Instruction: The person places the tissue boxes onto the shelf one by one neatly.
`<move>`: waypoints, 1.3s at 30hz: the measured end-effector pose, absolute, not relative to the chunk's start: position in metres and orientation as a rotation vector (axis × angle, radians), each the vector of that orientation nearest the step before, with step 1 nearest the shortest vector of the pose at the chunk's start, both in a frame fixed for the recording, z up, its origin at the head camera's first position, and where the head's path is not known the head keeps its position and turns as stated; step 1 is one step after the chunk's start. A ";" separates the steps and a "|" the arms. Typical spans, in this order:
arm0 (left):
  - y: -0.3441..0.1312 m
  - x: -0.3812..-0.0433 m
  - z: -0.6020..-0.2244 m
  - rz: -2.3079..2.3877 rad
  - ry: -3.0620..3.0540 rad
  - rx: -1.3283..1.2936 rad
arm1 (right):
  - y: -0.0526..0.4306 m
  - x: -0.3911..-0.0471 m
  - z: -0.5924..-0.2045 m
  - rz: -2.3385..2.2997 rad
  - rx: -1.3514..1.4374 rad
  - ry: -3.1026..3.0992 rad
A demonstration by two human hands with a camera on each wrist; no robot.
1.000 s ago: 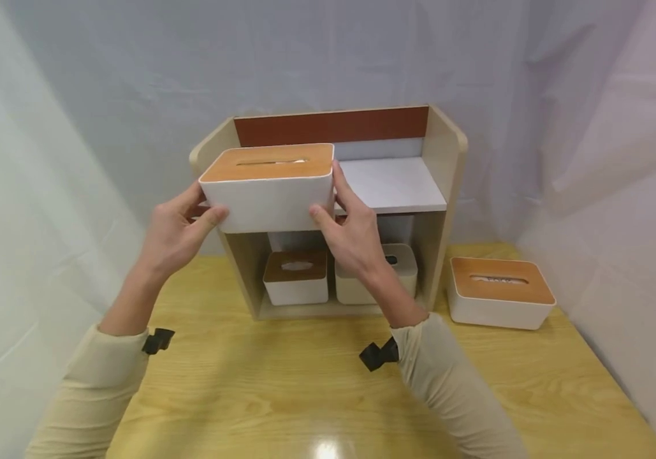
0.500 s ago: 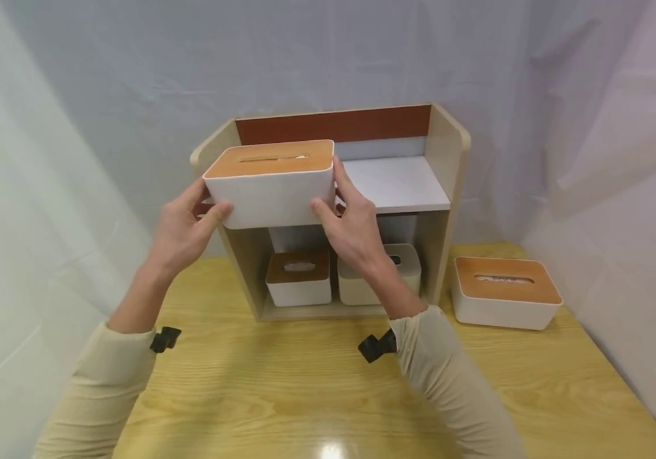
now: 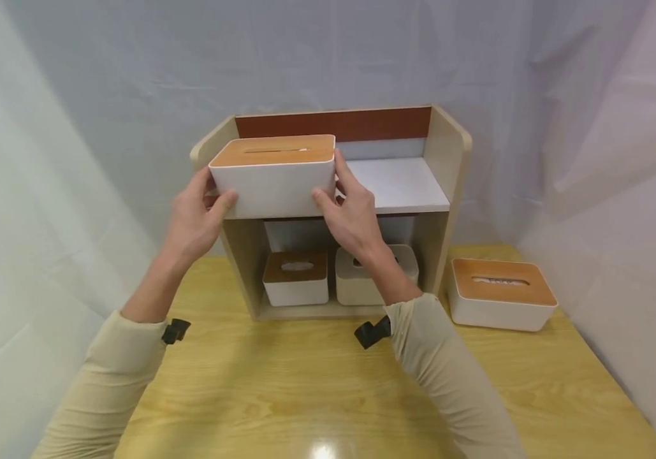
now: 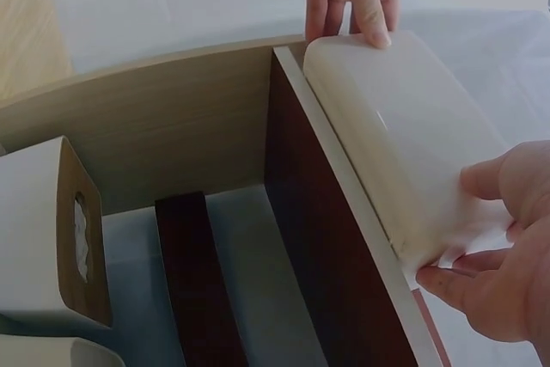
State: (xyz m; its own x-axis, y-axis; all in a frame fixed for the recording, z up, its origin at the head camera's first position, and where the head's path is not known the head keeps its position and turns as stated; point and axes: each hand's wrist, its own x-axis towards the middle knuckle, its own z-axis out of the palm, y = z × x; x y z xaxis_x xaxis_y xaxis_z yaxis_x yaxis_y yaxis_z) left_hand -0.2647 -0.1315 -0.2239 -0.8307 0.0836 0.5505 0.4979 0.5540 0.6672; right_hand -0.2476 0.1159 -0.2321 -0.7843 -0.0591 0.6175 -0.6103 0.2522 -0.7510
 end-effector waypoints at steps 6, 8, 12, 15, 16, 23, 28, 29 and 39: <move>-0.122 -0.269 -0.222 -1.219 -2.353 -0.446 | 0.125 -0.268 -0.244 1.530 0.581 -2.067; -0.119 -0.269 -0.222 -1.216 -2.360 -0.437 | 0.127 -0.269 -0.243 1.525 0.567 -2.072; -0.113 -0.270 -0.221 -1.207 -2.364 -0.409 | 0.129 -0.270 -0.240 1.520 0.548 -2.080; -0.108 -0.271 -0.221 -1.199 -2.362 -0.390 | 0.130 -0.273 -0.237 1.525 0.528 -2.089; -0.106 -0.271 -0.221 -1.196 -2.362 -0.390 | 0.131 -0.273 -0.236 1.525 0.518 -2.094; -0.096 -0.278 -0.227 -1.205 -2.371 -0.387 | 0.131 -0.281 -0.235 1.509 0.465 -2.130; -0.093 -0.282 -0.225 -1.218 -2.441 -0.353 | 0.129 -0.285 -0.233 1.513 0.417 -2.170; -0.092 -0.282 -0.225 -1.217 -2.460 -0.351 | 0.130 -0.286 -0.233 1.515 0.403 -2.175; -0.086 -0.288 -0.222 -1.152 -2.559 -0.365 | 0.134 -0.287 -0.234 1.510 0.367 -2.171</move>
State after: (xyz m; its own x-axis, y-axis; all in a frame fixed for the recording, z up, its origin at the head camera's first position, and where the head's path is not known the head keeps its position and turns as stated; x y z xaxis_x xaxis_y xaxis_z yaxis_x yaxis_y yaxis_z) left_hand -0.2878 -0.0856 -0.2221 -0.9193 0.1027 0.3800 0.3526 0.6440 0.6789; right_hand -0.2875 0.1342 -0.2344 -0.8553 0.0457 0.5160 -0.4679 0.3593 -0.8074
